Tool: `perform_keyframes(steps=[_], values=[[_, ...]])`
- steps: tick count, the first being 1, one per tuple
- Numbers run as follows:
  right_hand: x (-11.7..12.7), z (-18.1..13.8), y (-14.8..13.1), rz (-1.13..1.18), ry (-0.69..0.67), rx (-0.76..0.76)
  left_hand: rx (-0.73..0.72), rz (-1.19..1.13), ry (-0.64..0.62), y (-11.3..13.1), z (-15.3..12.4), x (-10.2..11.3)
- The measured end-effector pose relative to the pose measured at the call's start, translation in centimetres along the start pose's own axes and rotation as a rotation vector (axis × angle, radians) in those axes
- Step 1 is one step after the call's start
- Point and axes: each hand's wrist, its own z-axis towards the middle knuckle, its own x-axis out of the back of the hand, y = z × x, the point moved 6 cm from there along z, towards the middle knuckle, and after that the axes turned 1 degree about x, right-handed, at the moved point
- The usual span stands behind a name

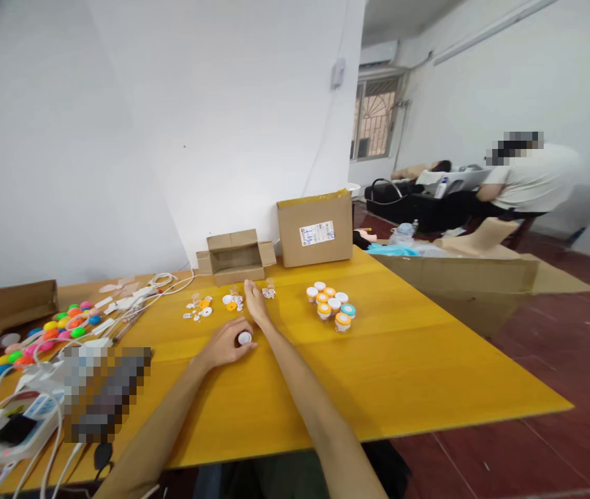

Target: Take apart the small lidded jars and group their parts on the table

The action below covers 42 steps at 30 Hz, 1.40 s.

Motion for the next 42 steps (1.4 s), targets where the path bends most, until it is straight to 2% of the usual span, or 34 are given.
perform_keyframes(steps=[11, 15, 19, 24, 30, 36, 42], values=[[1.8, -3.0, -0.2, 0.054, -0.047, 0.004, 0.076, -0.15, 0.102, -0.9, 0.2, 0.2], [2.8, -4.8, -0.3, 0.046, -0.139, 0.014, 0.09, -0.212, 0.12, -1.1, 0.3, 0.2], [4.0, -6.9, -1.6, -0.002, -0.245, 0.09, 0.103, -0.265, 0.135, -1.3, 0.4, 0.3], [4.5, -8.8, -4.0, -0.178, -0.294, 0.202, 0.132, -0.305, 0.153, -1.6, 0.4, 0.3], [4.2, -9.2, -5.2, -0.374, -0.327, 0.231, 0.142, -0.399, 0.15, -1.8, 0.3, 0.3], [4.5, -9.1, -5.3, -0.456, -0.301, 0.213, 0.13, -0.543, 0.134, -1.8, 0.5, 0.0], [4.6, -9.3, -5.3, -0.53, -0.312, 0.255, 0.126, -0.568, 0.139, -2.1, 0.4, -0.2]])
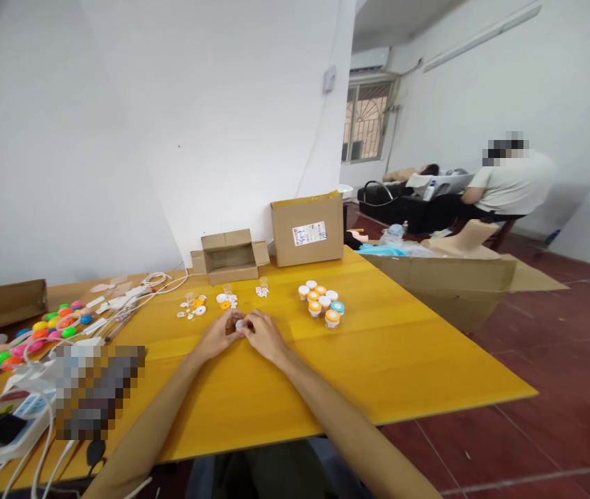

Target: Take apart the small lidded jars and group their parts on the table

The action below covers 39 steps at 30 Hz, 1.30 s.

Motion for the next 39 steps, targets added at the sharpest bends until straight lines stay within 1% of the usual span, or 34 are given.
perform_keyframes(steps=[11, 19, 25, 27, 30, 35, 39], values=[[-0.1, -0.4, -0.2, -0.128, -0.007, 0.079, 0.012, 0.049, 0.004, 0.1, 0.1, 0.0], [0.1, -0.6, -0.8, -0.127, 0.0, 0.134, 0.01, 0.054, 0.012, 0.2, -0.1, 0.1], [0.8, -0.5, -1.3, -0.088, 0.087, 0.165, 0.03, -0.015, -0.028, 0.0, 0.0, -0.3], [1.2, -0.4, -0.9, -0.114, 0.125, 0.152, 0.027, 0.017, -0.015, 0.0, 0.0, -0.2], [1.8, -0.1, 0.3, -0.197, 0.151, 0.089, 0.017, 0.086, 0.005, 0.1, 0.0, -0.1], [1.8, 0.1, 2.0, -0.322, 0.073, -0.019, 0.007, 0.132, 0.009, 0.3, -0.1, 0.2], [1.6, 0.0, 1.8, -0.328, 0.077, -0.007, 0.009, 0.153, -0.001, 0.4, -0.2, 0.2]])
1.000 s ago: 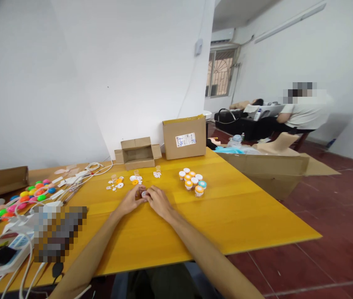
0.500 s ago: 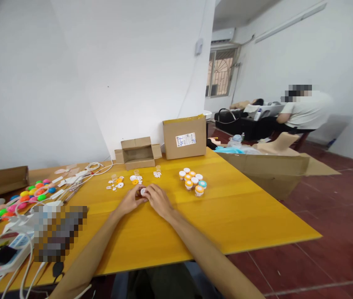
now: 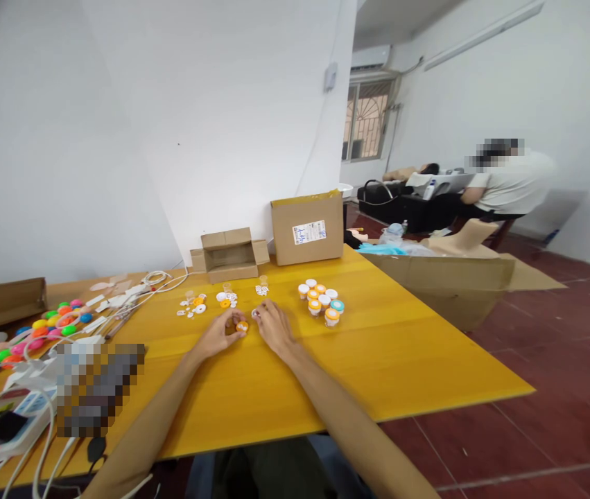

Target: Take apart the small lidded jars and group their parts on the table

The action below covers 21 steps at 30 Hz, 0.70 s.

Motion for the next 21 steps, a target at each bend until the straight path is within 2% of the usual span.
perform_keyframes(steps=[12, 21], values=[[-0.7, -0.3, -0.6, -0.149, -0.031, 0.086, -0.018, 0.058, -0.004, 0.0, 0.0, -0.1], [-1.5, 0.9, -1.0, -0.16, -0.081, 0.123, -0.074, 0.092, -0.027, 0.5, 0.0, -0.2]])
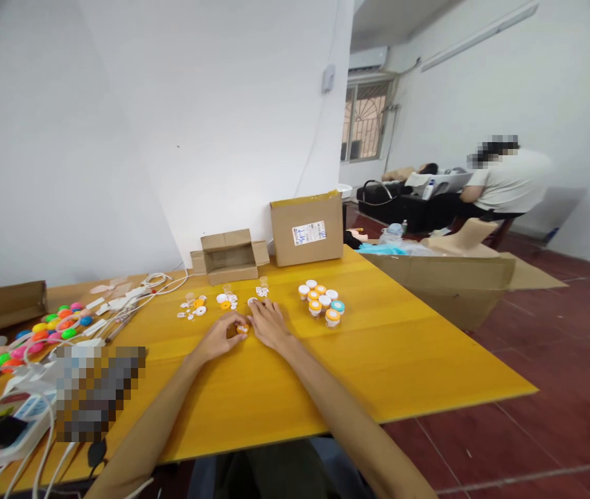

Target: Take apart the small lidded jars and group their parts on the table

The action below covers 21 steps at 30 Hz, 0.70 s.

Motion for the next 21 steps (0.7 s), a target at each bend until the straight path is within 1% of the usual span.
perform_keyframes(steps=[6, 13, 19, 21], values=[[0.0, 1.2, 0.3, -0.024, -0.035, -0.003, -0.02, 0.028, -0.021, 0.7, 0.0, 0.0], [-1.0, 3.0, 1.1, -0.014, -0.035, -0.015, -0.042, 0.048, -0.017, 0.7, 0.1, 0.0], [-1.3, 3.9, 1.5, -0.091, -0.077, -0.142, -0.046, 0.072, -0.016, 0.7, 0.1, -0.1], [-1.0, 3.7, 1.4, -0.123, -0.064, -0.161, -0.033, 0.069, -0.013, 0.6, 0.1, -0.1]])
